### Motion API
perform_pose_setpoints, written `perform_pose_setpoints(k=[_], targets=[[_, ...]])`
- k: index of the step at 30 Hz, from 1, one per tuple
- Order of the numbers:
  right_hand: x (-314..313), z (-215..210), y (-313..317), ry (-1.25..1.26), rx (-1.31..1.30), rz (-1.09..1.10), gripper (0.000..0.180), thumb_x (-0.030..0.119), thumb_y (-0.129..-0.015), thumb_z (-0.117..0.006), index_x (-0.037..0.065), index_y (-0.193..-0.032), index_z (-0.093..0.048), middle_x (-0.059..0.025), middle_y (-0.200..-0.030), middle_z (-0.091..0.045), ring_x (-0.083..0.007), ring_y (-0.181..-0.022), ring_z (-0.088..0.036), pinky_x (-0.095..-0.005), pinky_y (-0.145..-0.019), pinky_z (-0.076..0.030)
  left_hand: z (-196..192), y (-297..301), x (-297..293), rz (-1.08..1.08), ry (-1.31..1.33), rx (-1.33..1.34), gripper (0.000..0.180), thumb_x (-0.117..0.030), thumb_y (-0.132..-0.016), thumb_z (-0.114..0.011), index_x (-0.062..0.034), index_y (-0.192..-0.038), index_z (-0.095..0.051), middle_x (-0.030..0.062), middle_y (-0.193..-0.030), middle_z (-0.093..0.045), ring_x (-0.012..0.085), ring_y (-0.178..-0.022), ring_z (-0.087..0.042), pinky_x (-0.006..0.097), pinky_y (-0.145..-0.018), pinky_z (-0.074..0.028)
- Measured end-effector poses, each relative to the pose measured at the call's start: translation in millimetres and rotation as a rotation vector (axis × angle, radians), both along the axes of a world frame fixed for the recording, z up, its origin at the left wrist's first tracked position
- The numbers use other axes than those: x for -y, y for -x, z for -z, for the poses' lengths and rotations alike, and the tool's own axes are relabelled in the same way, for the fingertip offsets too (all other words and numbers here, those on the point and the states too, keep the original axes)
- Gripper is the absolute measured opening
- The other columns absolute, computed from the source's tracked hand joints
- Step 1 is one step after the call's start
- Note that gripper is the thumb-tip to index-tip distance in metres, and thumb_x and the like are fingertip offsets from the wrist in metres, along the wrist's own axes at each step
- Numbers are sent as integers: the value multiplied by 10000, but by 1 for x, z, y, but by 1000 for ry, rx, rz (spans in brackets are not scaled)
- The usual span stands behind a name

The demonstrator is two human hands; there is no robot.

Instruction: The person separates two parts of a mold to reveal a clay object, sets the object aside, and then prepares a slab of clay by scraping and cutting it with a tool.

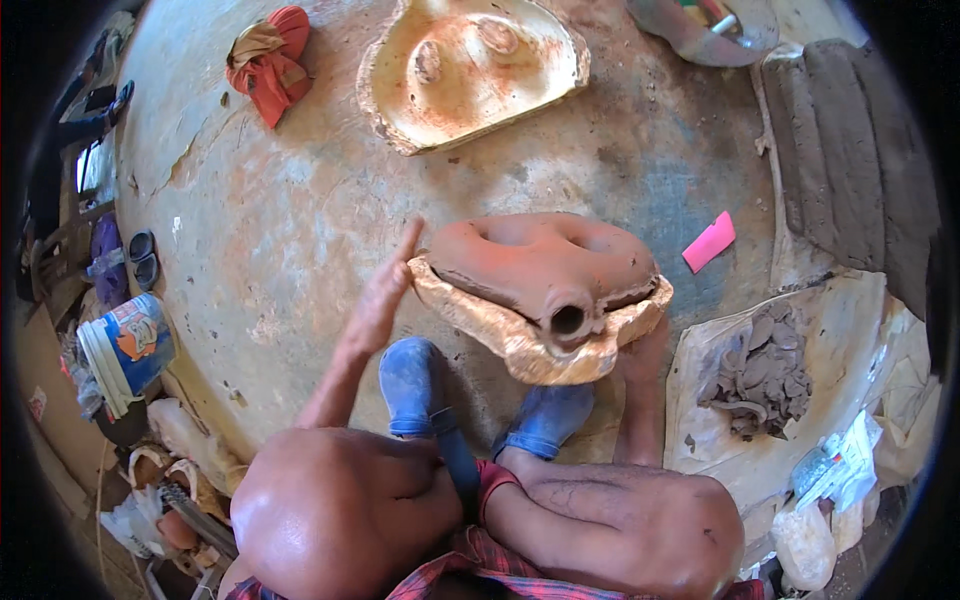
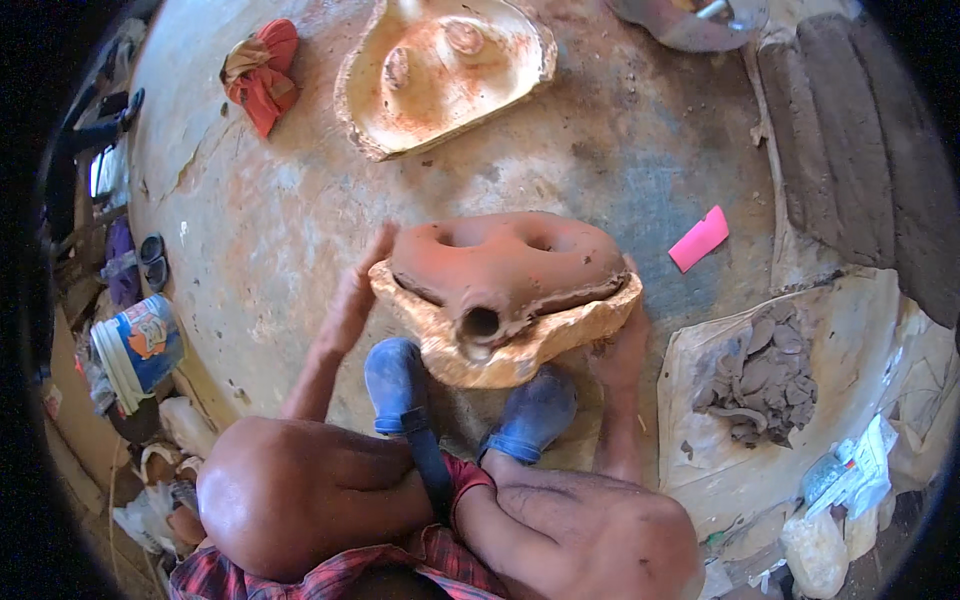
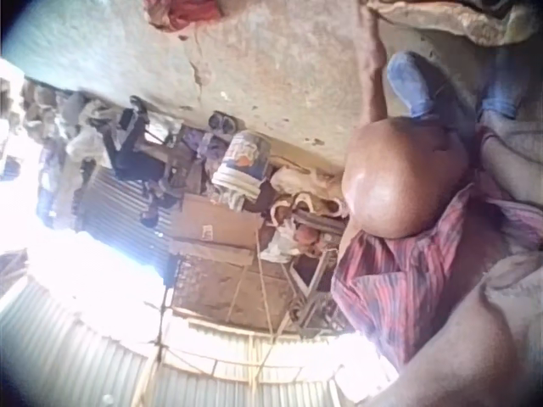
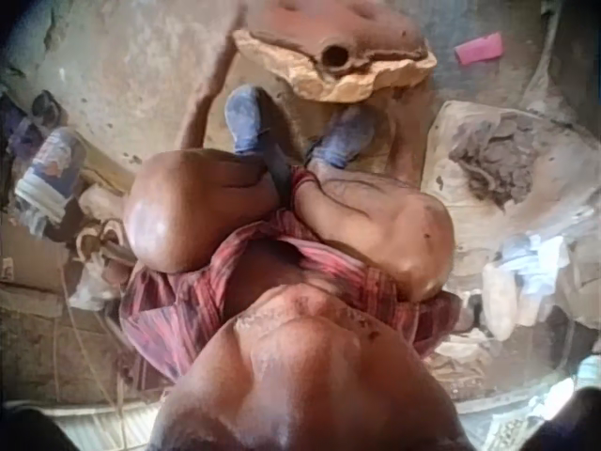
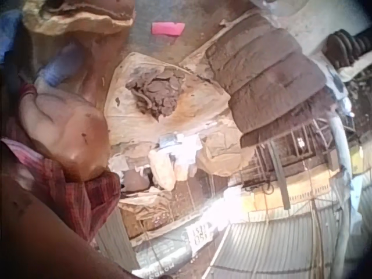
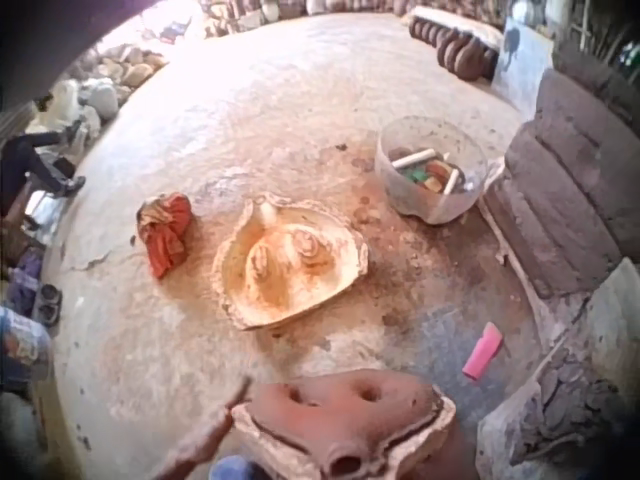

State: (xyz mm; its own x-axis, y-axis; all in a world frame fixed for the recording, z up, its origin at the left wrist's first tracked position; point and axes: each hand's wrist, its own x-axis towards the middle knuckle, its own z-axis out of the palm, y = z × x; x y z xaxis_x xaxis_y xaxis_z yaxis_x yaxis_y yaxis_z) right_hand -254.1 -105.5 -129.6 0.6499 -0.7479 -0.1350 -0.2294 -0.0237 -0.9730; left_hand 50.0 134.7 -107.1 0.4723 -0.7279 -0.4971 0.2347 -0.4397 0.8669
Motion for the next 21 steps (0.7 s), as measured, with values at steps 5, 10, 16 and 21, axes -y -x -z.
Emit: perform_pose_setpoints(k=[5,10,16,21], targets=[[-14,14,22,218,-193,-16,923,262,-797,-867,-26,-1550,-416,-223,-1385,-643,-362,-1264,-650,-438,-1059,-500,-15,37,6,-28,186,-19,1089,-629,-992,-637,10,-1685,-94,231,-1707,-259,344,-1574,-284,467,-1269,-279],[-24,-2,19,232,-209,-45,828,169,-803,-833,-21,-1516,-457,-214,-1380,-649,-370,-1250,-655,-435,-1059,-504,-18,53,-19,-79,175,-42,1056,-637,-986,-642,26,-1663,-176,230,-1671,-327,323,-1533,-351,457,-1246,-310],[-101,-37,14,417,-244,-106,629,397,-876,-849,3,-1290,-586,-138,-1097,-728,-287,-987,-730,-399,-861,-589,17,42,-68,-347,186,-133,875,-680,-1034,-509,-95,-1654,-307,131,-1613,-458,268,-1474,-460,444,-1244,-347],[-119,-90,-45,817,-24,-615,602,597,-785,-872,48,-842,-632,-74,-710,-604,-247,-579,-653,-377,-516,-533,-4,3,-69,-515,466,-461,878,-656,-1032,-541,-54,-1638,-336,144,-1575,-496,274,-1441,-487,440,-1205,-381]])
